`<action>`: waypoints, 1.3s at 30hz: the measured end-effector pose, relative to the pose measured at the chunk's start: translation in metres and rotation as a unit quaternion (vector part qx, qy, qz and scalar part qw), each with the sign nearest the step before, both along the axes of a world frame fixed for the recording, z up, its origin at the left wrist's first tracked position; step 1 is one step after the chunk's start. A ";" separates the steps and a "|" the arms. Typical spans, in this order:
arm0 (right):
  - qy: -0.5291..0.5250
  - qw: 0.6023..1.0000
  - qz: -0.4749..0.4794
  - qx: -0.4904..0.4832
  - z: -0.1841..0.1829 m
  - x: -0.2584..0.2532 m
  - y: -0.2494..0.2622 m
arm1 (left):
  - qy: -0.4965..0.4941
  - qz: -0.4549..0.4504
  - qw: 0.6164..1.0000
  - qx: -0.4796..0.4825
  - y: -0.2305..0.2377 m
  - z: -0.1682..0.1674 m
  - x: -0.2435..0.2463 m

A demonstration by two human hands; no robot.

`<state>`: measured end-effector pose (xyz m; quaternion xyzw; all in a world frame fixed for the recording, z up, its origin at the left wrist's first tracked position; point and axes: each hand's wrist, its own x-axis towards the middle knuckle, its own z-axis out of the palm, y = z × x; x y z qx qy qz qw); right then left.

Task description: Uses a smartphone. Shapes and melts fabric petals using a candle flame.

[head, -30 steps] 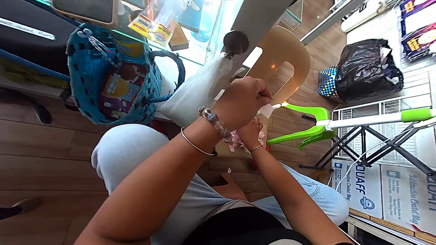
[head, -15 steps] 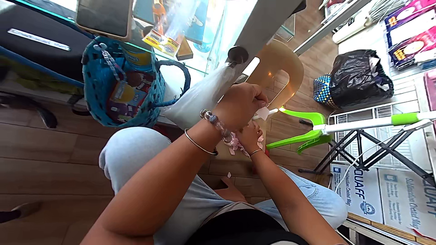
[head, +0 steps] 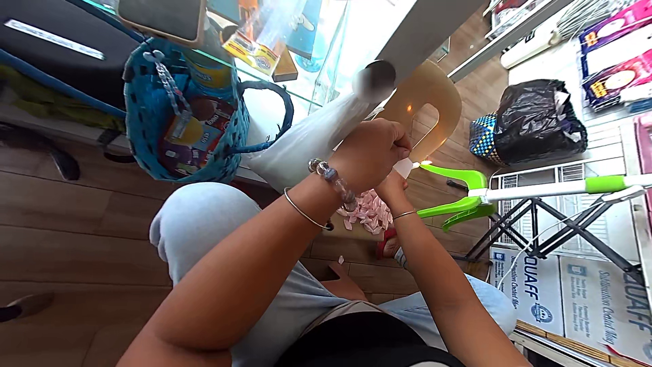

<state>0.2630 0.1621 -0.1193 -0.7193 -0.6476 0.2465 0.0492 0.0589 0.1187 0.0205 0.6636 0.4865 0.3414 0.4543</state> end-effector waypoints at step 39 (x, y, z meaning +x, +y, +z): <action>-0.037 0.972 0.222 0.072 -0.051 0.030 -0.024 | 0.015 0.014 1.000 -0.018 0.005 -0.003 0.007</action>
